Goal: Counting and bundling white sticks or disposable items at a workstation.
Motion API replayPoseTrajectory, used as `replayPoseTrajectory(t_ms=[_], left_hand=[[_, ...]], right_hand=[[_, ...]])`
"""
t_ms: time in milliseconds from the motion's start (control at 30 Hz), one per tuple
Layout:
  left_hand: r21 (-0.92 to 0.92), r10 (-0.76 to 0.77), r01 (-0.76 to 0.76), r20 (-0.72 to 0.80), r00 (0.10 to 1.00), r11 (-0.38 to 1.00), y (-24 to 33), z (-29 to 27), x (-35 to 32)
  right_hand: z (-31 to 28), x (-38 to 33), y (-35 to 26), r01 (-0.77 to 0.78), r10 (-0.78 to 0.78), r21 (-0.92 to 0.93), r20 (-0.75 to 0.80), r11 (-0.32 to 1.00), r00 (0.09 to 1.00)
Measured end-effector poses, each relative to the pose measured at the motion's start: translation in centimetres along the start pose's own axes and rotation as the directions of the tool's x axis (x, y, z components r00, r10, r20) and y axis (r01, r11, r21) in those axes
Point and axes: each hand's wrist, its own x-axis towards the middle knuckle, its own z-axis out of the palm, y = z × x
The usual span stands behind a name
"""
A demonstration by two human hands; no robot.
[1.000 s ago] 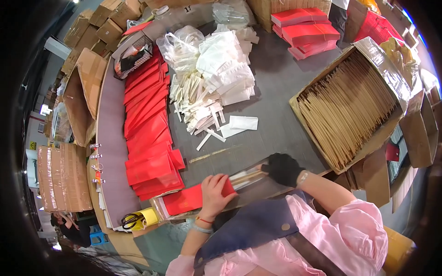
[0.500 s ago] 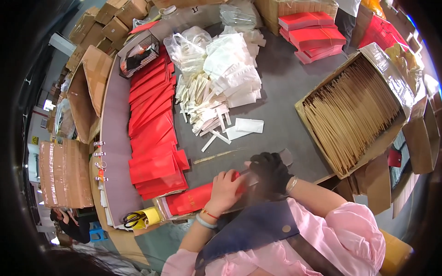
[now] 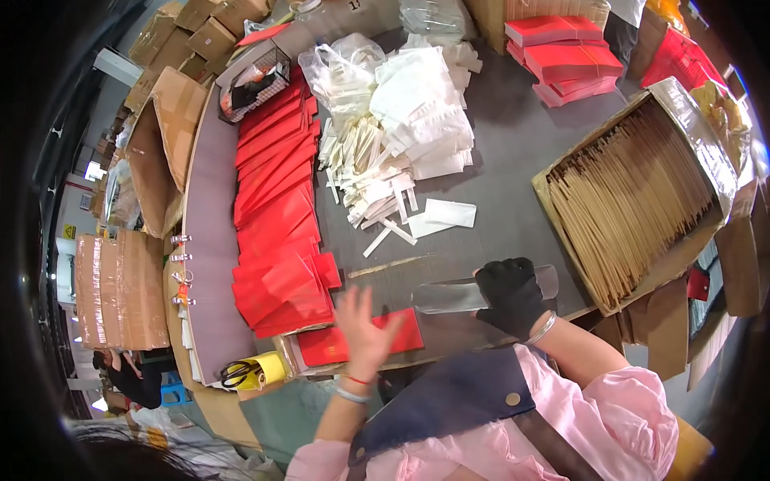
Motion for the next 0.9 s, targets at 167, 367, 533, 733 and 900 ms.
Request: replayPoseTrajectory(t_ms=[167,367,533,733,900], left_hand=[[-0.120,-0.137,0.146,0.084,0.987,0.982,1.3,2.9,-2.0],[-0.210,-0.128,0.147,0.099,0.987,0.967,0.3,2.9,-1.9],[-0.246,-0.088,0.112,0.107,0.990,0.963,1.0,2.9,-1.3],[-0.258,0.036,-0.015,0.076,0.996,0.966,0.2,3.6,3.8],[-0.065,0.245,-0.267,-0.235,0.940,0.961,-0.4,4.7,13.2]], right_hand=[[-0.2,-0.4,0.1,0.010,-0.005,-0.049,0.106,0.999,0.994],[1.0,-0.6,0.1,0.146,-0.136,-0.065,0.141,0.987,0.981],[5.0,1.9,-3.4,0.135,-0.139,0.034,0.268,0.990,0.953],[6.2,6.5,0.0,0.133,-0.120,0.039,-0.247,0.990,0.962],[7.3,10.2,5.6,0.002,-0.035,-0.169,-0.190,0.986,0.981]])
